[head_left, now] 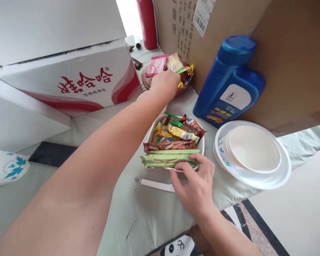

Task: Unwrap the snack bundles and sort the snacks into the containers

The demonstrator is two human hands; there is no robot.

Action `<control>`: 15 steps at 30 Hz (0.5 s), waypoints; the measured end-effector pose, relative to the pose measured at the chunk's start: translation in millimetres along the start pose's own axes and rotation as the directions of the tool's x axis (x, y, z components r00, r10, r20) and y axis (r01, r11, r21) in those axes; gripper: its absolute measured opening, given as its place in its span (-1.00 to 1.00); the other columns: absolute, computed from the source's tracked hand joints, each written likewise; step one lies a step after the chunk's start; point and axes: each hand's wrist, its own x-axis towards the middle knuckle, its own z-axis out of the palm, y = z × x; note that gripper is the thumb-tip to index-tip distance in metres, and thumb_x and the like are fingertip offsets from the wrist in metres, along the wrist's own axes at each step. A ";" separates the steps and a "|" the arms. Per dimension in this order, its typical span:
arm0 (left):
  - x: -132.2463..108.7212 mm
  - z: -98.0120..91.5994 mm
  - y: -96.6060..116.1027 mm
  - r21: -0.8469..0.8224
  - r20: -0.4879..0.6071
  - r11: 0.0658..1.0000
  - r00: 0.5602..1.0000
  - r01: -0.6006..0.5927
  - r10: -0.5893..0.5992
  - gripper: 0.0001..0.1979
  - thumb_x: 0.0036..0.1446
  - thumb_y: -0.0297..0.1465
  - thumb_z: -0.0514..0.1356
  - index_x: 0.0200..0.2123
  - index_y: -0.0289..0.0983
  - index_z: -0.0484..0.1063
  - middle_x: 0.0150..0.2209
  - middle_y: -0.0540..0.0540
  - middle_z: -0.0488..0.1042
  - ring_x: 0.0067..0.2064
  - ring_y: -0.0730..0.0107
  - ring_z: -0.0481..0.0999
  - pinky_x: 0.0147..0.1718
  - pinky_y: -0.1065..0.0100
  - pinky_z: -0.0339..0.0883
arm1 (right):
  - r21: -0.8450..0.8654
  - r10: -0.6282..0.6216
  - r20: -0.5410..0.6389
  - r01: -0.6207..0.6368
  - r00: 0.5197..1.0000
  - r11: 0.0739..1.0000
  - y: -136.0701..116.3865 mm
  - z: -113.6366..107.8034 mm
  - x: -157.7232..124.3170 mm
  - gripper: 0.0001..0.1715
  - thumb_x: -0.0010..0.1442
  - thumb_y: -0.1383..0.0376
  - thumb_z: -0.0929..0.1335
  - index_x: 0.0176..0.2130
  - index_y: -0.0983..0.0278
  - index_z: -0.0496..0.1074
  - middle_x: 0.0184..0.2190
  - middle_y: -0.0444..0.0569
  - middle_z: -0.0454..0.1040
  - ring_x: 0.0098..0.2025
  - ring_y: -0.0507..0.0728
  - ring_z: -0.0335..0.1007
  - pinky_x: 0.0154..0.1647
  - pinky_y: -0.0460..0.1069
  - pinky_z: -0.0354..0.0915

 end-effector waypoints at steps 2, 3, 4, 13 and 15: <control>3.7 -4.0 -1.1 0.191 0.151 0.981 0.988 0.012 -0.041 -0.80 0.13 -0.62 0.31 -0.15 -0.48 0.64 -0.07 -0.38 0.62 0.10 -0.23 0.60 0.11 -0.14 0.46 | 0.007 -0.010 -0.020 0.011 1.000 1.000 -0.9 1.3 0.7 -0.87 0.29 0.30 0.41 -0.34 0.20 0.51 -0.06 0.08 0.28 -0.01 0.23 0.28 -0.05 0.15 0.32; 5.0 -7.6 -1.1 0.277 0.212 0.961 0.974 0.017 -0.079 -0.72 0.16 -0.59 0.31 -0.04 -0.49 0.61 0.02 -0.43 0.60 0.14 -0.25 0.57 0.12 -0.13 0.46 | 0.010 -0.015 -0.020 0.015 1.000 1.000 -1.8 1.8 0.9 -0.88 0.29 0.31 0.40 -0.33 0.20 0.50 -0.07 0.07 0.28 -0.02 0.21 0.28 -0.06 0.13 0.31; 6.7 -11.3 -1.3 0.322 0.235 0.947 0.967 0.018 -0.098 -0.65 0.19 -0.57 0.30 0.05 -0.50 0.58 0.07 -0.47 0.57 0.16 -0.25 0.55 0.13 -0.14 0.45 | 0.012 -0.017 -0.016 0.018 1.000 1.000 -3.0 2.2 1.1 -0.88 0.30 0.32 0.40 -0.33 0.21 0.50 -0.07 0.06 0.28 -0.03 0.20 0.27 -0.06 0.12 0.31; 47.8 -16.7 -27.2 0.383 0.182 0.906 0.947 0.179 -0.264 -0.46 0.21 -0.58 0.29 0.26 -0.56 0.39 0.25 -0.53 0.43 0.24 -0.15 0.45 0.22 -0.07 0.38 | 0.038 0.000 0.029 -0.001 1.000 0.999 -7.1 2.3 3.5 -0.90 0.33 0.32 0.38 -0.29 0.17 0.46 -0.08 0.04 0.29 -0.04 0.18 0.28 -0.09 0.08 0.28; 55.7 -16.1 -30.4 0.372 0.188 0.912 0.949 0.171 -0.254 -0.46 0.22 -0.56 0.31 0.25 -0.62 0.39 0.25 -0.56 0.41 0.28 -0.24 0.42 0.24 -0.09 0.35 | 0.050 0.004 0.032 -0.006 0.999 0.999 -6.7 2.5 4.5 -0.89 0.33 0.32 0.38 -0.29 0.17 0.45 -0.09 0.03 0.29 -0.05 0.17 0.27 -0.10 0.08 0.28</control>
